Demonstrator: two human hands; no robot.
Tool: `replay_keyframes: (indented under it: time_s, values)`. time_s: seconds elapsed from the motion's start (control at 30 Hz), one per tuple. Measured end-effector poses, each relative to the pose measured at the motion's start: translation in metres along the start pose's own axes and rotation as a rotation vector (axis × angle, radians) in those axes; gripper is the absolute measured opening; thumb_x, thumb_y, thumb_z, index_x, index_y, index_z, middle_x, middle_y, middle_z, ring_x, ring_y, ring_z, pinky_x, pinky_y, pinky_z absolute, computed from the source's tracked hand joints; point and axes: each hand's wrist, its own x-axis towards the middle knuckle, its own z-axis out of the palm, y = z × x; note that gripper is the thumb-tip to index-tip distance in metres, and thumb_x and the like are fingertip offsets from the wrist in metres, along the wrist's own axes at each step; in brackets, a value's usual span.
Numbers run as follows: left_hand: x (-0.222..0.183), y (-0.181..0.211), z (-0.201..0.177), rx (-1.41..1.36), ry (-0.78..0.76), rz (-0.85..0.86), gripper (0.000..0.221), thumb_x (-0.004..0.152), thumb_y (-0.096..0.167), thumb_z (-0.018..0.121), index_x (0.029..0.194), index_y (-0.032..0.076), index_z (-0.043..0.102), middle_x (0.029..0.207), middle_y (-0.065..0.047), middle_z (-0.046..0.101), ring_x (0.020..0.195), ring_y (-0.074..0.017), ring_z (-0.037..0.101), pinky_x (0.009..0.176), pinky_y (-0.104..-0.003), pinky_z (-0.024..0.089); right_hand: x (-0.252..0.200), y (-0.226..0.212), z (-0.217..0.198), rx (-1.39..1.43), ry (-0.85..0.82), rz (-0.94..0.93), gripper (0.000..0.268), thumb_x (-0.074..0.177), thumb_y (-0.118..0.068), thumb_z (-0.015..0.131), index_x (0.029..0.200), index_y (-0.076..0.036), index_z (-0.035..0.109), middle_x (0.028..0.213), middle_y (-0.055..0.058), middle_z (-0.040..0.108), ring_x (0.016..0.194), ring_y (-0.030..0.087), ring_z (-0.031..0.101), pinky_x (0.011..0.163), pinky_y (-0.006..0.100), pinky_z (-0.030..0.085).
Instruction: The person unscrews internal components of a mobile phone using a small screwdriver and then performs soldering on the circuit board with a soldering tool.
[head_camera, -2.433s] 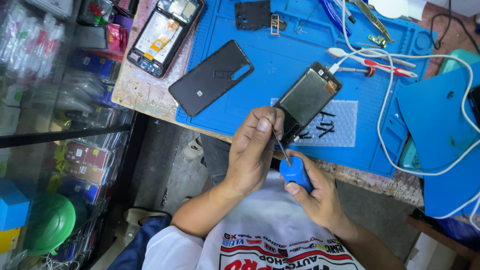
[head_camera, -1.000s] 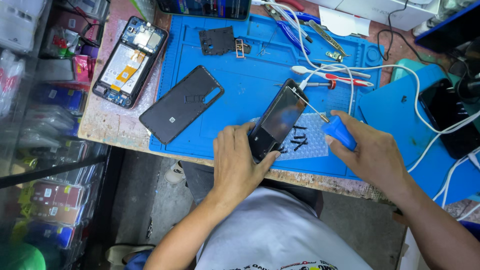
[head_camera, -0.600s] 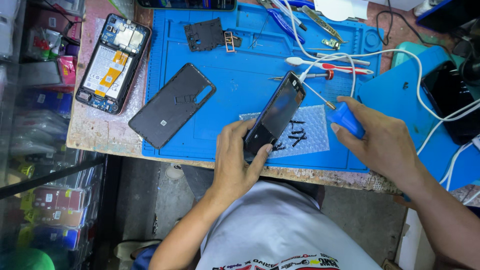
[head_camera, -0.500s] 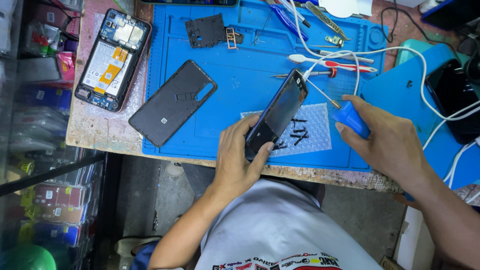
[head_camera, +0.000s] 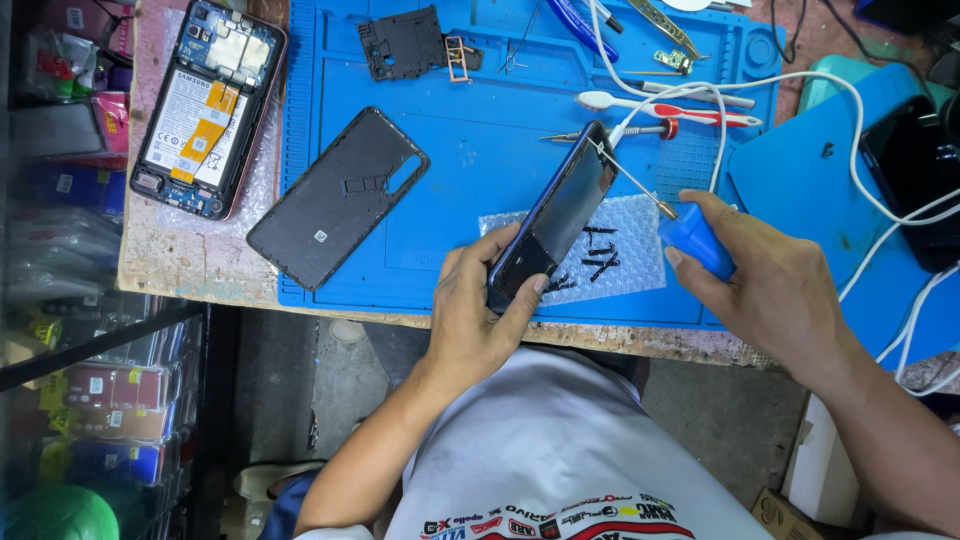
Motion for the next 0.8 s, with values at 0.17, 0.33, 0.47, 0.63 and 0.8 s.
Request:
replay_keyframes:
  time_s: [0.17, 0.33, 0.47, 0.63, 0.8]
  values:
    - [0.0, -0.002, 0.001, 0.02, 0.002, 0.035, 0.052, 0.094, 0.015, 0.079, 0.138, 0.001, 0.054, 0.117, -0.014, 0.073, 0.107, -0.0275, 0.064, 0.098, -0.039, 0.049, -0.003, -0.001, -0.001, -0.032, -0.035, 0.041, 0.056, 0.087, -0.022, 0.08, 0.139, -0.006, 0.064, 0.091, 0.02, 0.07, 0.063, 0.026, 0.067, 0.06, 0.039, 0.054]
    - [-0.002, -0.004, 0.001, 0.032, 0.005, 0.05, 0.053, 0.095, 0.015, 0.078, 0.14, 0.0, 0.053, 0.12, -0.014, 0.072, 0.11, -0.0281, 0.065, 0.101, -0.04, 0.049, -0.004, -0.001, 0.004, -0.005, -0.015, 0.016, 0.055, 0.088, -0.022, 0.08, 0.138, -0.005, 0.064, 0.093, 0.02, 0.071, 0.065, 0.027, 0.068, 0.06, 0.039, 0.054]
    - [-0.002, -0.005, 0.001, 0.031, 0.006, 0.037, 0.054, 0.095, 0.016, 0.079, 0.14, 0.001, 0.053, 0.121, -0.015, 0.072, 0.112, -0.0286, 0.064, 0.101, -0.039, 0.049, -0.007, 0.0, 0.006, -0.002, -0.016, 0.009, 0.055, 0.088, -0.022, 0.079, 0.138, -0.005, 0.064, 0.095, 0.02, 0.071, 0.066, 0.029, 0.068, 0.061, 0.039, 0.054]
    - [-0.003, -0.004, 0.002, 0.025, -0.003, 0.026, 0.054, 0.096, 0.016, 0.079, 0.141, 0.002, 0.053, 0.121, -0.013, 0.072, 0.112, -0.0275, 0.064, 0.101, -0.039, 0.05, -0.01, 0.002, 0.007, -0.01, 0.007, -0.054, 0.053, 0.089, -0.022, 0.079, 0.137, -0.005, 0.064, 0.096, 0.02, 0.071, 0.071, 0.03, 0.069, 0.062, 0.04, 0.055]
    - [-0.004, -0.004, 0.002, 0.034, -0.008, 0.039, 0.054, 0.096, 0.017, 0.078, 0.141, 0.002, 0.053, 0.12, -0.012, 0.073, 0.111, -0.0259, 0.065, 0.102, -0.039, 0.049, -0.012, -0.002, 0.005, -0.015, -0.029, -0.005, 0.055, 0.087, -0.023, 0.08, 0.136, -0.005, 0.064, 0.092, 0.02, 0.071, 0.066, 0.029, 0.068, 0.06, 0.04, 0.054]
